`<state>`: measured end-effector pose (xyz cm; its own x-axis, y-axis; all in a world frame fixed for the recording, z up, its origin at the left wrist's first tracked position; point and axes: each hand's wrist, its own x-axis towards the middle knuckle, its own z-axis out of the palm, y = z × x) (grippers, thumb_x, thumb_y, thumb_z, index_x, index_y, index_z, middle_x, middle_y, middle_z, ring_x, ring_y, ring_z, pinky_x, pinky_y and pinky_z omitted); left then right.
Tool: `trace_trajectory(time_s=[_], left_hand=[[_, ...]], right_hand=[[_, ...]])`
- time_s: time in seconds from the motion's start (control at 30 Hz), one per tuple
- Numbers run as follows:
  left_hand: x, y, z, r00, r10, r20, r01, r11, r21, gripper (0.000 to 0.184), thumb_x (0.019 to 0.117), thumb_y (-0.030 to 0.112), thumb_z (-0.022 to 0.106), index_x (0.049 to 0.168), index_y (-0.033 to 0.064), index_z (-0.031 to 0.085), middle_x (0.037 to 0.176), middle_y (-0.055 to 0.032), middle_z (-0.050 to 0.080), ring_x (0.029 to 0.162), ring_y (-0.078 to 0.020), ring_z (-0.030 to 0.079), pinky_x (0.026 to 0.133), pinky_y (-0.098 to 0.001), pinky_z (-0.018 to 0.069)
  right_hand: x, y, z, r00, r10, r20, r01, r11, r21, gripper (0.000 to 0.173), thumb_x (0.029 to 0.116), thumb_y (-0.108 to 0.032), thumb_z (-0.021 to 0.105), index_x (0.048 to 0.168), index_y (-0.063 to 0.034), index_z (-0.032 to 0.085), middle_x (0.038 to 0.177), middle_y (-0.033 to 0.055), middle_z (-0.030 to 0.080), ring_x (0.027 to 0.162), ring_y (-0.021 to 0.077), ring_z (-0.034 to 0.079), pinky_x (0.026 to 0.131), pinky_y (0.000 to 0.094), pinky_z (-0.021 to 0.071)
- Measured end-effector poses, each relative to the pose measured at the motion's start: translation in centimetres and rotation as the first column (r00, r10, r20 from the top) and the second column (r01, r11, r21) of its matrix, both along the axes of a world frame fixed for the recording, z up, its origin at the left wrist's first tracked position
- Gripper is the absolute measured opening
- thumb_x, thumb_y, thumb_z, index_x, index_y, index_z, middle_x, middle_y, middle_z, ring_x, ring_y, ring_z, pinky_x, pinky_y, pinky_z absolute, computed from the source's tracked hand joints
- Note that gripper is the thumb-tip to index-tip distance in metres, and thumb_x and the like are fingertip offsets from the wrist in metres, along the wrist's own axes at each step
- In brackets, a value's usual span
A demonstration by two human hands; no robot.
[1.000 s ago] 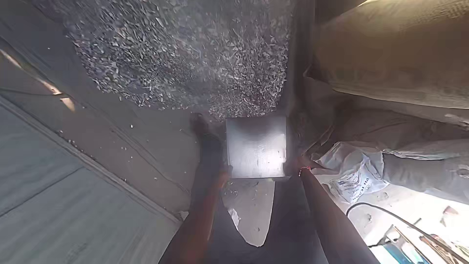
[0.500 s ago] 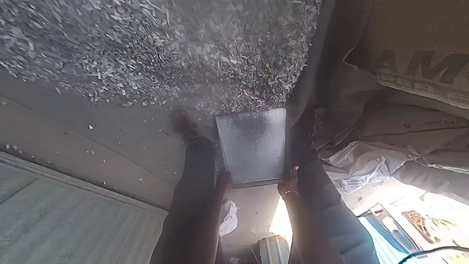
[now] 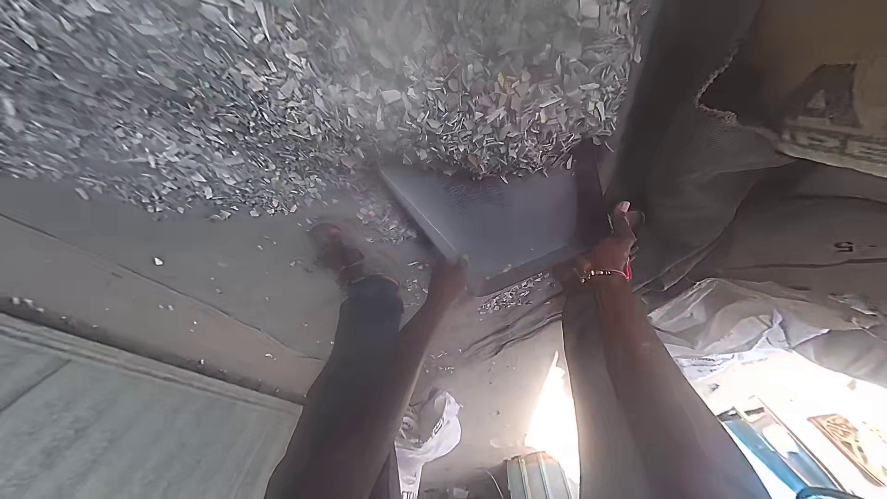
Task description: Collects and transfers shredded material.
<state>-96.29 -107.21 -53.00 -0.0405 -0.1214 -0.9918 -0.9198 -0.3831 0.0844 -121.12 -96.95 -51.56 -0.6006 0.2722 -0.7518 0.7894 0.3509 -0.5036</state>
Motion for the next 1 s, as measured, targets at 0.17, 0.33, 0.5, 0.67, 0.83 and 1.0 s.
trace_trajectory(time_s=[0.17,0.33,0.5,0.67,0.83,1.0], left_hand=[[-3.8,-12.6,1.8,0.869,-0.489,0.075,0.493,0.868,-0.059,0.057,0.1057,0.054,0.049,0.120,0.0025,0.070,0.118,-0.0238,0.069,0.114,-0.0410,0.065,0.098,-0.0651,0.0479],[-12.5,-29.4,6.3,0.840,-0.535,0.088,0.439,0.575,-0.690,0.067,0.0993,0.047,0.062,0.150,0.0054,0.049,0.155,-0.0235,0.044,0.146,-0.0396,0.041,0.117,-0.0583,0.0361],[-17.9,-31.6,0.9,0.842,-0.495,0.216,0.485,0.517,-0.705,0.106,0.0845,0.073,0.065,0.164,0.0128,0.028,0.169,-0.0299,0.008,0.155,-0.0506,0.010,0.123,-0.0624,0.0186],[-18.3,-20.5,-1.3,0.796,-0.568,0.208,0.549,0.535,-0.642,0.110,0.0665,0.073,0.079,0.156,0.0181,0.045,0.165,-0.0258,0.027,0.149,-0.0498,0.029,0.108,-0.0646,0.0402],[-13.9,-14.4,-1.3,0.735,-0.673,-0.088,0.622,0.719,-0.310,0.092,0.0793,0.052,0.083,0.156,0.0195,0.044,0.164,-0.0216,0.031,0.148,-0.0441,0.036,0.110,-0.0640,0.0432],[-15.3,-15.0,1.4,0.783,-0.593,-0.187,0.389,0.702,-0.597,0.068,0.0933,0.038,0.071,0.153,0.0145,0.050,0.164,-0.0143,0.036,0.152,-0.0310,0.035,0.123,-0.0477,0.0322]], right_hand=[[-0.7,-1.2,0.1,0.950,0.217,0.223,-0.267,0.938,0.223,0.087,0.1051,-0.043,0.057,0.165,-0.0059,0.006,0.170,0.0193,0.018,0.155,0.0301,0.024,0.123,0.0518,0.0265],[2.8,3.4,1.4,0.769,0.481,0.421,-0.613,0.742,0.272,0.078,0.1018,-0.035,0.065,0.159,0.0017,0.028,0.160,0.0258,0.038,0.148,0.0344,0.039,0.122,0.0482,0.0308],[0.7,4.8,0.8,0.677,0.200,0.709,-0.416,0.898,0.145,0.057,0.1069,-0.050,0.050,0.147,-0.0096,0.048,0.131,0.0201,0.061,0.104,0.0308,0.068,0.080,0.0459,0.0573],[1.9,3.8,-1.9,0.536,0.237,0.810,-0.480,0.875,0.062,0.059,0.1050,-0.043,0.058,0.148,-0.0060,0.043,0.133,0.0180,0.062,0.107,0.0257,0.069,0.080,0.0379,0.0585],[4.4,3.3,-0.1,0.509,0.263,0.819,-0.490,0.871,0.025,0.051,0.1069,-0.032,0.058,0.149,-0.0067,0.045,0.144,0.0193,0.056,0.125,0.0315,0.061,0.094,0.0461,0.0559],[2.7,5.2,-0.1,0.548,0.287,0.786,-0.544,0.836,0.074,0.051,0.1072,-0.040,0.055,0.146,-0.0076,0.049,0.133,0.0190,0.063,0.111,0.0293,0.068,0.085,0.0447,0.0590]])
